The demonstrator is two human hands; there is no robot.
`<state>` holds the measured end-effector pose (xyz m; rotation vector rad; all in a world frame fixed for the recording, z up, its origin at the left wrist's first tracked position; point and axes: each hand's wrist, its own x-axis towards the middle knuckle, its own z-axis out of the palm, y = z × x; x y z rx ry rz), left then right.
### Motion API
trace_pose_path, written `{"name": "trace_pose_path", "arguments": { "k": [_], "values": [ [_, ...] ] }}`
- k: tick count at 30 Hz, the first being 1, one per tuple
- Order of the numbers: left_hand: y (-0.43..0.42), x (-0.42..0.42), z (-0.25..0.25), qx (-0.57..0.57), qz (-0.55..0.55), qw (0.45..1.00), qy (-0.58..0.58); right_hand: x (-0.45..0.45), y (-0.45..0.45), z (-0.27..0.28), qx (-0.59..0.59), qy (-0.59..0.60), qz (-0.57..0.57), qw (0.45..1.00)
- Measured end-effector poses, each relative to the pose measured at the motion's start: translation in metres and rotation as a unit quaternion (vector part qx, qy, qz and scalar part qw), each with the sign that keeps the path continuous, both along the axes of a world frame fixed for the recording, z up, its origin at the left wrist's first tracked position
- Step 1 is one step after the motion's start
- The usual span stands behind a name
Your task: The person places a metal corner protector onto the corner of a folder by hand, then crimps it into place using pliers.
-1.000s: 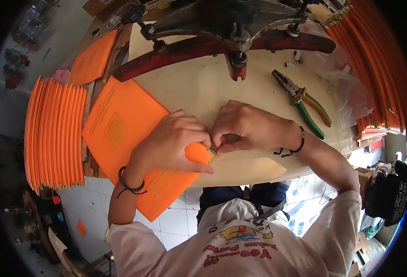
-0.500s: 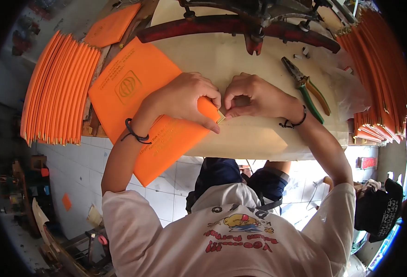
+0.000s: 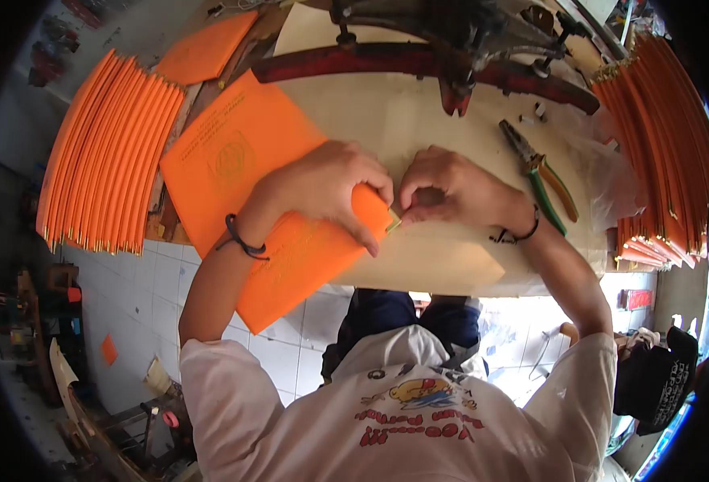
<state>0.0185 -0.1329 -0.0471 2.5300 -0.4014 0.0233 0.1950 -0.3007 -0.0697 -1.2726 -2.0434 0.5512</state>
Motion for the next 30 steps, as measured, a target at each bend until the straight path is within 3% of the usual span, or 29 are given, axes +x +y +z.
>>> {"name": "trace_pose_path", "arguments": {
  "k": [4,7,9,11,16,19,23,26,30],
  "values": [
    [-0.004,-0.002,0.001,0.015,0.024,0.999,0.016,-0.002,-0.005,0.005,-0.030,-0.008,-0.022,0.999],
    [-0.005,-0.004,-0.003,0.018,0.024,1.000,-0.007,-0.012,-0.027,0.020,0.038,-0.057,-0.060,0.996],
    [-0.008,-0.005,-0.009,0.008,0.027,1.000,-0.008,-0.015,-0.051,0.031,0.085,-0.089,-0.181,0.976],
    [-0.011,-0.006,-0.007,0.006,0.031,0.999,0.012,-0.013,-0.080,0.028,0.152,-0.152,-0.336,0.917],
    [-0.015,-0.005,-0.007,0.001,-0.003,1.000,-0.006,0.015,-0.138,0.004,0.087,-0.254,-0.565,0.780],
    [-0.022,-0.008,-0.006,-0.023,-0.037,0.999,0.008,0.022,-0.141,-0.008,0.055,-0.164,-0.581,0.796],
    [-0.035,-0.022,-0.001,-0.024,-0.064,0.997,0.042,0.025,-0.141,-0.014,0.036,-0.147,-0.586,0.796],
    [-0.042,-0.029,0.005,0.005,-0.060,0.997,0.037,0.025,-0.143,-0.016,0.062,-0.194,-0.569,0.797],
    [-0.046,-0.037,0.002,0.012,-0.059,0.998,0.020,0.024,-0.147,-0.019,0.121,-0.152,-0.568,0.800]
  ]
}}
